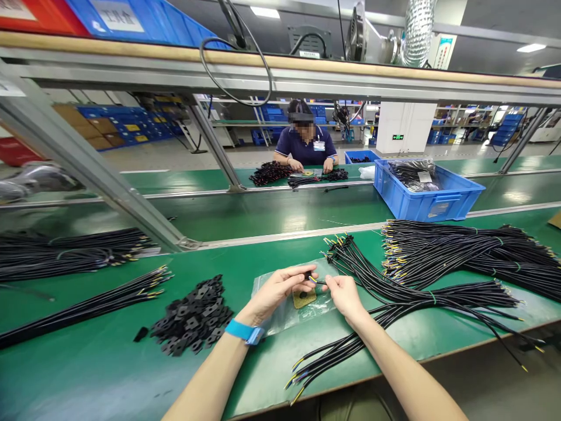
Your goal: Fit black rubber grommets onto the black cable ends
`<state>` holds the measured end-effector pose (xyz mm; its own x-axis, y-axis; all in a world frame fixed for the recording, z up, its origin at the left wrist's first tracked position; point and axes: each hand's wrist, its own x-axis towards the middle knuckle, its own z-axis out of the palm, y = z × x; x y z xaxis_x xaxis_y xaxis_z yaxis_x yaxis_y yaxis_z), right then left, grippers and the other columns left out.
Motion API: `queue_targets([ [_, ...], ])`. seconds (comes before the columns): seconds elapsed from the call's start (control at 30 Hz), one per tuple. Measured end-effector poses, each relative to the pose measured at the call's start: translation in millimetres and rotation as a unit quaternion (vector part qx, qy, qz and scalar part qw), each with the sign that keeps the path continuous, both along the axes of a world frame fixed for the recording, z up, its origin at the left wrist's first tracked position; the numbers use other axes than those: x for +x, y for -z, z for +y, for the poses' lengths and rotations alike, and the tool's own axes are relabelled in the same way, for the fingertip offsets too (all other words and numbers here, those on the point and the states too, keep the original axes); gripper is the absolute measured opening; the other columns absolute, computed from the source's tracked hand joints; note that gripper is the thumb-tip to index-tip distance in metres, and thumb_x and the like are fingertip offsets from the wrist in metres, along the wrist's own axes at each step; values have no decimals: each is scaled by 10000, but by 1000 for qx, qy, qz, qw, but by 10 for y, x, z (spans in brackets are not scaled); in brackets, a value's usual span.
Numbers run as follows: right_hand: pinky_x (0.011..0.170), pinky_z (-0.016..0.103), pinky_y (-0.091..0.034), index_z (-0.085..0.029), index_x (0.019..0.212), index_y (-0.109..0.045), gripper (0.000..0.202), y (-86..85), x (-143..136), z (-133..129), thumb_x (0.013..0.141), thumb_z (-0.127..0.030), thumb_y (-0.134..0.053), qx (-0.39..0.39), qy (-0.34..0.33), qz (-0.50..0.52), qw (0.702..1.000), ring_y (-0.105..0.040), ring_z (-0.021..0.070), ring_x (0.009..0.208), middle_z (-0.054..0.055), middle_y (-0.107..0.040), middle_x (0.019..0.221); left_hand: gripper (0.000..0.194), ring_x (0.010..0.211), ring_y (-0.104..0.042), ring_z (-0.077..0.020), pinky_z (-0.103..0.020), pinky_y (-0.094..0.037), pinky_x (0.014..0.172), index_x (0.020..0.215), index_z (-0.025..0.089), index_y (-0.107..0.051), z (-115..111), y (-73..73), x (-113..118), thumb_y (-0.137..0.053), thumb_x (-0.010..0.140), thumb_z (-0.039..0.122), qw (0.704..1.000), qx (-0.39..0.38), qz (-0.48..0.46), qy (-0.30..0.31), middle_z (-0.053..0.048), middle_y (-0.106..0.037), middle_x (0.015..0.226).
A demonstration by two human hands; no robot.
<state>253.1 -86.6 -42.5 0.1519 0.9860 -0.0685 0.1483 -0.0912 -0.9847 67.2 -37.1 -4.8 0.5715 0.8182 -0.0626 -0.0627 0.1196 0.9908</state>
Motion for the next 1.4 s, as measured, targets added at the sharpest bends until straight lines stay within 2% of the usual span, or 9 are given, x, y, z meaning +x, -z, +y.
queue_targets([
  [0.17, 462, 245, -162, -114, 650, -672, 579, 16, 4, 10, 788, -643, -482, 48, 7, -30, 998, -237, 89, 455, -60, -304, 459, 547, 881, -697, -211, -357, -512, 883, 1287, 120, -603, -20, -61, -50, -683, 814, 385, 998, 25, 54, 16, -139, -750, 980],
  [0.43, 629, 246, -398, -153, 783, -708, 366, -122, -46, -142, 912, -422, -496, 177, 13, -140, 974, -577, 162, 651, 40, -666, 726, 571, 757, -664, -162, -312, -509, 770, 1248, 108, -609, -48, -50, 4, -746, 758, 366, 999, 28, 28, -23, -60, -708, 843],
  [0.63, 632, 249, -386, -188, 867, -713, 292, -193, -59, -231, 965, -324, -474, 274, 17, -285, 918, -533, 149, 639, 37, -598, 734, 454, 762, -678, -189, -315, -524, 741, 1034, 109, -645, -53, -16, 69, -789, 705, 386, 999, -11, 5, -32, -80, -704, 816],
  [0.77, 642, 245, -368, -188, 818, -702, 339, -187, -42, -226, 981, -302, -427, 287, 15, -312, 906, -514, 145, 651, 32, -564, 706, 323, 871, -661, -211, -333, -507, 828, 901, 130, -708, -67, -36, 85, -780, 703, 375, 996, 73, 47, -38, -108, -717, 956],
  [0.87, 633, 242, -366, -185, 755, -685, 350, -178, -27, -202, 961, -316, -435, 260, 13, -263, 929, -507, 138, 629, 23, -564, 677, 260, 855, -642, -209, -322, -497, 812, 868, 147, -741, -82, -54, 98, -757, 718, 358, 984, 145, 90, -57, -91, -724, 919],
  [1.0, 622, 241, -392, -167, 668, -643, 351, -164, -7, -141, 905, -370, -480, 199, -12, -121, 972, -527, 148, 635, 21, -598, 661, 231, 801, -639, -204, -316, -498, 765, 852, 146, -745, -124, -65, 139, -749, 716, 332, 983, 159, 81, -51, -82, -724, 867],
  [1.13, 595, 246, -397, -164, 606, -610, 384, -194, 4, -104, 855, -439, -507, 159, -45, -44, 985, -501, 152, 602, 13, -572, 591, 205, 783, -643, -202, -314, -503, 749, 819, 147, -728, -186, -92, 187, -743, 717, 325, 980, 173, 74, -63, -77, -717, 848],
  [1.3, 604, 250, -395, -159, 598, -621, 379, -230, 35, -101, 821, -454, -538, 150, -88, -4, 985, -500, 148, 600, 14, -590, 599, 606, 780, -640, -172, -303, -495, 781, 1307, 180, -533, -263, -180, 197, -721, 736, 262, 975, 196, 67, -80, -29, -701, 840],
  [1.4, 563, 236, -359, -155, 596, -624, 386, -212, 67, -89, 825, -453, -537, 136, -123, -15, 983, -466, 131, 566, -3, -561, 570, 700, 774, -639, -162, -305, -484, 816, 1409, 192, -417, -302, -236, 186, -688, 766, 248, 969, 222, 88, -60, -12, -700, 812],
])
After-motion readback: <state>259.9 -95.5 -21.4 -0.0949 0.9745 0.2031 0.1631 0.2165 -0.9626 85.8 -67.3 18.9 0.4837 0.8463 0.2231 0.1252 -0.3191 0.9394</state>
